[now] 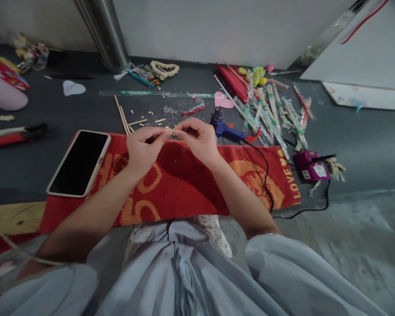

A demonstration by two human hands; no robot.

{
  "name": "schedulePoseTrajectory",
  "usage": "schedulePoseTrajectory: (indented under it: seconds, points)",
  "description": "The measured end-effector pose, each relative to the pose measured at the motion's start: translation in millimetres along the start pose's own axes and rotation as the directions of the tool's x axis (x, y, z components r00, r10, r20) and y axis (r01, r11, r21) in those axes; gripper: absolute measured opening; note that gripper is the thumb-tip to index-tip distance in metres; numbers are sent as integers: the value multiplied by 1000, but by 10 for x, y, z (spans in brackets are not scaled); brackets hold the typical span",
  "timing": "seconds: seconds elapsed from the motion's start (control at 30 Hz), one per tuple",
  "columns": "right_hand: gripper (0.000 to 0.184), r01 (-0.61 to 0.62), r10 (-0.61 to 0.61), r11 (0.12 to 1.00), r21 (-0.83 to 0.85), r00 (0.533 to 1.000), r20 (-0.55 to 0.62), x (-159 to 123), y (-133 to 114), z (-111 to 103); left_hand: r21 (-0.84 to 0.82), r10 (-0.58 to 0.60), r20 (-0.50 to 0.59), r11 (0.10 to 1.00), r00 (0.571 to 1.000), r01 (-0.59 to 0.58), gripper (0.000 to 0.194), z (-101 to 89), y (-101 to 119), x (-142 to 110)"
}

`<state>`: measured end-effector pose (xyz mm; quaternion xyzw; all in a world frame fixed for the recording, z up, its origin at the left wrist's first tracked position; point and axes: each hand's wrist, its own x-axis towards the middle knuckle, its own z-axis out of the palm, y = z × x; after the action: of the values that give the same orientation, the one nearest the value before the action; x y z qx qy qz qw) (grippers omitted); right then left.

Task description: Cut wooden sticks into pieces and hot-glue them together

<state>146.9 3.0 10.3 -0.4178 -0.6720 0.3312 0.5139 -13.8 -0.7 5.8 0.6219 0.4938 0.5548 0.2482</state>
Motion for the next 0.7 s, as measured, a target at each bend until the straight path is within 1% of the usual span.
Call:
schedulePoseTrajectory:
  seconds: [0.17, 0.37, 0.43, 0.7]
  points:
    - [35, -10, 10, 1000, 12, 1000, 24, 1, -1, -1, -8, -10, 6, 1000, 1000, 10, 5, -3, 14, -4]
    - [26, 13, -14, 1000, 7, 999, 29, -3, -13, -9, -43, -45, -4, 998, 999, 44, 5, 0, 17, -2]
    - [25, 10, -11, 1000, 9, 999, 36, -6, -20, -7, -71, -56, 3, 996, 998, 56, 5, 1, 13, 3]
    - [35, -46, 39, 996, 72, 994, 102, -9, -39, -27, -157, -113, 73, 980, 991, 124, 8, 0, -51, 35]
